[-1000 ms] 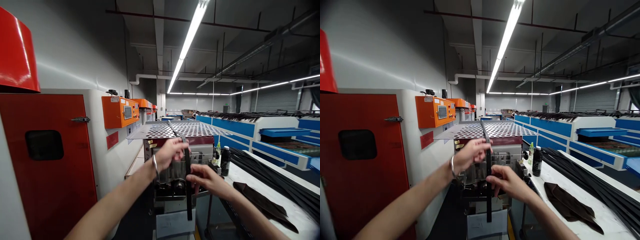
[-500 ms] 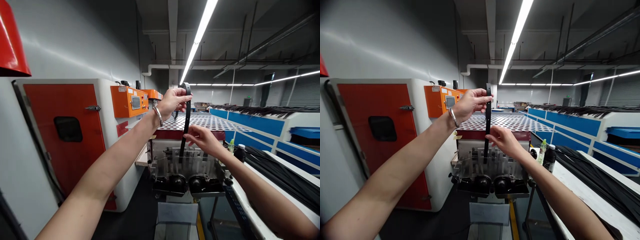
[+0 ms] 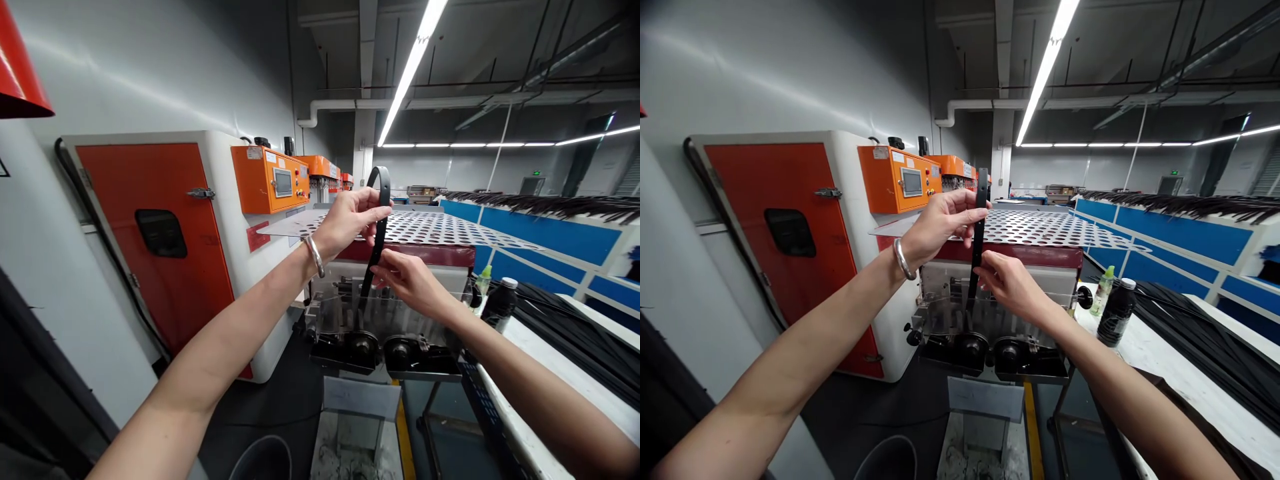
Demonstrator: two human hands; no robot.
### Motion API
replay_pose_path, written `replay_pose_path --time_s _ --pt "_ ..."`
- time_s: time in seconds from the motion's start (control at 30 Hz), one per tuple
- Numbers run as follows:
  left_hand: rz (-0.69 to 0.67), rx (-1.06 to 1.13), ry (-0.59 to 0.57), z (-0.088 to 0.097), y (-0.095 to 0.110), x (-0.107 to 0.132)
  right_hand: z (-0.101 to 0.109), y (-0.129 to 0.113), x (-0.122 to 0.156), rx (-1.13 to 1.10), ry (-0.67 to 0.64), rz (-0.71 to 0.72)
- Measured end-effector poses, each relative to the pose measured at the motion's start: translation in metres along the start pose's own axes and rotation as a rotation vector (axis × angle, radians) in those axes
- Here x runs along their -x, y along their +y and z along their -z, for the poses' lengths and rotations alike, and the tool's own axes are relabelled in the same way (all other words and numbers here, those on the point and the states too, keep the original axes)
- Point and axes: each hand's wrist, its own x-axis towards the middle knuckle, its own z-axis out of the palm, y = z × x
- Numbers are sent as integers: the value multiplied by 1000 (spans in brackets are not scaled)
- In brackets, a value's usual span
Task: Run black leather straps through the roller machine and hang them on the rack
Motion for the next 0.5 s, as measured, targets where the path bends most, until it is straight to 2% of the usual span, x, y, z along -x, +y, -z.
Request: replay_pose_path --time_s 0.2,0.37,0.5 --pt "10 2 14 -6 -3 -2 16 -3 7 86 -51 -29" --pt "75 -144 2 -16 -13 3 19 2 22 352 -117 -24" --pt "52 -331 6 -22 -28 11 23 -2 47 500 -37 -76"
